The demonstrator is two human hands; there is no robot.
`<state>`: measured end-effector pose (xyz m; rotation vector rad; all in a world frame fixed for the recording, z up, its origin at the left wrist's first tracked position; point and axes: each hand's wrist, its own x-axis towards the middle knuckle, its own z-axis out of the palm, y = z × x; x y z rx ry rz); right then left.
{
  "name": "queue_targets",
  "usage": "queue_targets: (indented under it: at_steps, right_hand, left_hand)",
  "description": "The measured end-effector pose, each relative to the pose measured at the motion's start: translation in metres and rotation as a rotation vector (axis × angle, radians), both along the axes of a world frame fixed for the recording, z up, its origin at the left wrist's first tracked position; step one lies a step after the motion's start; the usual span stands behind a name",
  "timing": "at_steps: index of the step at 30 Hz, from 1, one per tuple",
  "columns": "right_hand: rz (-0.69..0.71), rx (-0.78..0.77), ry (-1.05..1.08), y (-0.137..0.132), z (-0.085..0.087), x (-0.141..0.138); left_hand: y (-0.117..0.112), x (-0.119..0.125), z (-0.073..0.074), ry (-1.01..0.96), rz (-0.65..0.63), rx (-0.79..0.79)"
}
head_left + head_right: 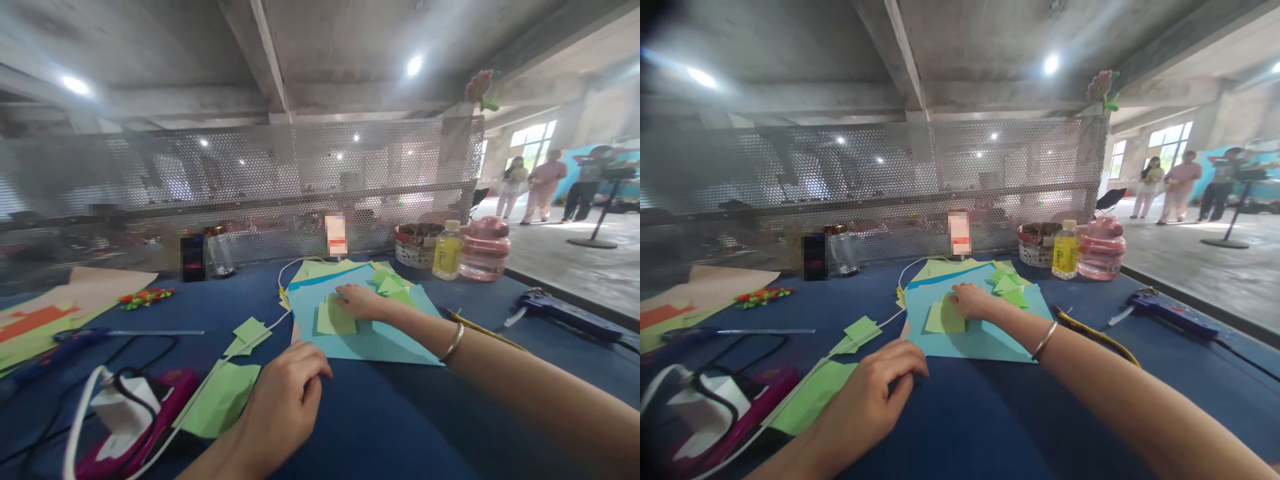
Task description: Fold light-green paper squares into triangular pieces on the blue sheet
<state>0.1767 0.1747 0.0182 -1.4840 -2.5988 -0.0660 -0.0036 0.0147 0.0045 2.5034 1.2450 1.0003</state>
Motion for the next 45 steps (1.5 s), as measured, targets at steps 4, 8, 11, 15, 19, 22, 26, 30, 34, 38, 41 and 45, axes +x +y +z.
queue_targets:
  at_steps: [4, 8, 11, 15, 19, 22, 26, 30, 34, 38, 41, 45]
  right_hand:
    - [0.053, 0.006, 0.024, -0.019, -0.007, 0.001]
    - [0.101, 0.015, 0.034, -0.049, -0.008, 0.005]
    - [0.109, 0.016, 0.049, -0.065, -0.005, 0.008]
    - [0.120, 0.048, 0.095, -0.080, 0.003, 0.016]
    - [0.196, 0.082, 0.134, -0.101, 0.011, 0.030]
    - [0.295, 0.132, 0.194, -0.118, 0.010, 0.042]
    - [0.399, 0.255, 0.278, -0.131, 0.004, 0.051]
    - [0.597, 0.361, 0.246, -0.135, 0.002, 0.056]
    - [0.605, 0.357, 0.241, -0.138, 0.004, 0.061]
    - [0.642, 0.415, 0.271, -0.144, 0.006, 0.065]
    - [0.640, 0.458, 0.276, -0.148, 0.005, 0.065]
    - [0.640, 0.447, 0.295, -0.150, 0.005, 0.062]
  left_hand:
    - [0.011, -0.004, -0.001, -0.007, 0.091, 0.006]
    - [0.019, -0.008, -0.005, -0.029, 0.154, -0.024]
    - [0.020, -0.007, -0.007, -0.045, 0.137, -0.067]
    - [0.020, -0.003, -0.003, -0.091, 0.095, -0.104]
    - [0.018, -0.004, 0.007, -0.198, 0.123, -0.147]
    - [0.014, -0.003, 0.012, -0.265, 0.133, -0.212]
    - [0.007, 0.003, 0.010, -0.398, 0.071, -0.449]
    - [0.002, 0.009, 0.005, -0.418, -0.012, -0.527]
    - [0.004, 0.008, 0.000, -0.381, -0.012, -0.548]
    - [0.008, 0.005, -0.007, -0.571, -0.127, -0.785]
    - [0.009, 0.005, -0.011, -0.758, -0.300, -0.962]
    - [0.008, 0.007, -0.011, -0.774, -0.238, -1.051]
